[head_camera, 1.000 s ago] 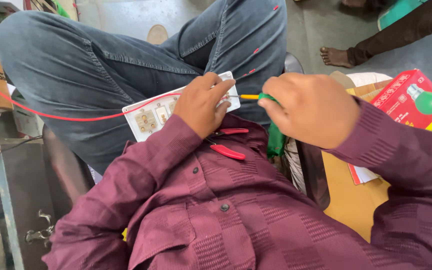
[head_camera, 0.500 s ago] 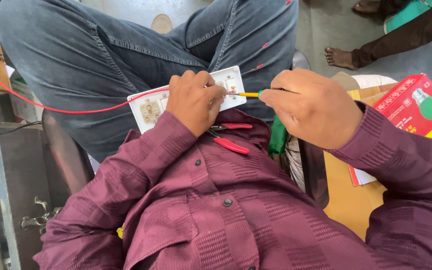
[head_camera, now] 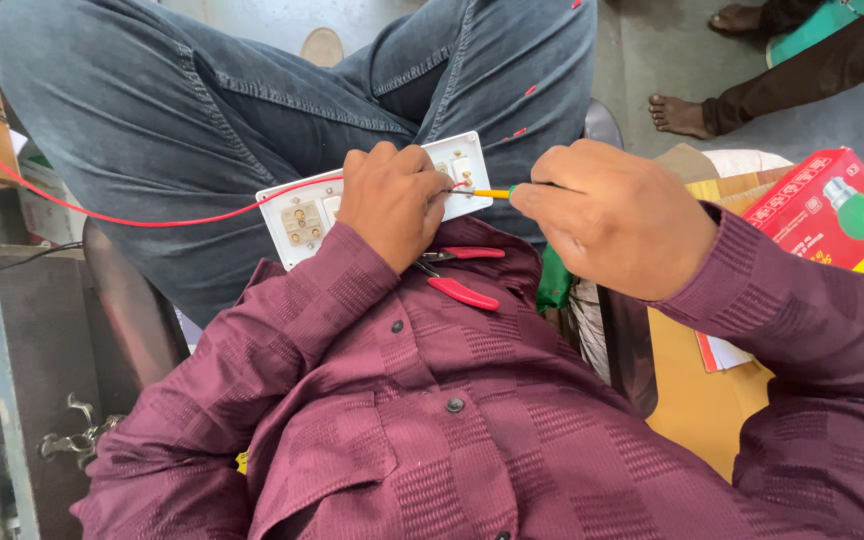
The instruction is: The person sits cross-legged and wires a white electrical switchboard, using pliers to strip red wires and a screwdriver to secure them into terminal screws. The person repeatedly cuts, strips, and connects wires to different terminals on the switchboard.
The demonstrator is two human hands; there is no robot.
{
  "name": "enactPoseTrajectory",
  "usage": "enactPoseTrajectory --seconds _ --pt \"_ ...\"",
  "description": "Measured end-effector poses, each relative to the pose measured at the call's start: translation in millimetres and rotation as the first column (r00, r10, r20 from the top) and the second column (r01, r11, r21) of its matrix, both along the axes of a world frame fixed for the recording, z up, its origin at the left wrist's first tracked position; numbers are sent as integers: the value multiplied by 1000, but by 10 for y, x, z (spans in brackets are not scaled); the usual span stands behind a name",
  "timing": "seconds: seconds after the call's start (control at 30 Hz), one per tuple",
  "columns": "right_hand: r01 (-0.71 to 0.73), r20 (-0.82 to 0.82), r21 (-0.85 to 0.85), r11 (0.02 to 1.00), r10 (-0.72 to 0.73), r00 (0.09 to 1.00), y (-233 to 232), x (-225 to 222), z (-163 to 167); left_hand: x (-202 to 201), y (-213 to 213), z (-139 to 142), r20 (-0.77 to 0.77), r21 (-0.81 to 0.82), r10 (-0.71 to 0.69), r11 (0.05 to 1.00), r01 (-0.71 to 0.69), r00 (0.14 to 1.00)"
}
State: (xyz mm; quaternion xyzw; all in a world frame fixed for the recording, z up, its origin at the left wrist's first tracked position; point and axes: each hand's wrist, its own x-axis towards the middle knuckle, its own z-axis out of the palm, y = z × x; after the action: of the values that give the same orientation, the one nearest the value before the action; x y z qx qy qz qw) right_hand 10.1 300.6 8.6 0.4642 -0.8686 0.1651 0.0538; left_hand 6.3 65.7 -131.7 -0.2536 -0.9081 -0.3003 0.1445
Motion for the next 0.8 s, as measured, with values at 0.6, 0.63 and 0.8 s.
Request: enactPoseTrajectory --seconds 0.6,0.63,0.8 --pt "-5 -201 498 867 121 972 -306 -100 -96 -27 3 -95 -32 -63 14 998 -16 999" --pt "23 -152 516 856 65 986 -291 -114 -100 -29 0 -99 -32 -57 12 998 -13 999" --pt "-32 -266 322 946 123 956 -229 -130 -91 -33 8 -101 -24 -59 16 998 -18 1000"
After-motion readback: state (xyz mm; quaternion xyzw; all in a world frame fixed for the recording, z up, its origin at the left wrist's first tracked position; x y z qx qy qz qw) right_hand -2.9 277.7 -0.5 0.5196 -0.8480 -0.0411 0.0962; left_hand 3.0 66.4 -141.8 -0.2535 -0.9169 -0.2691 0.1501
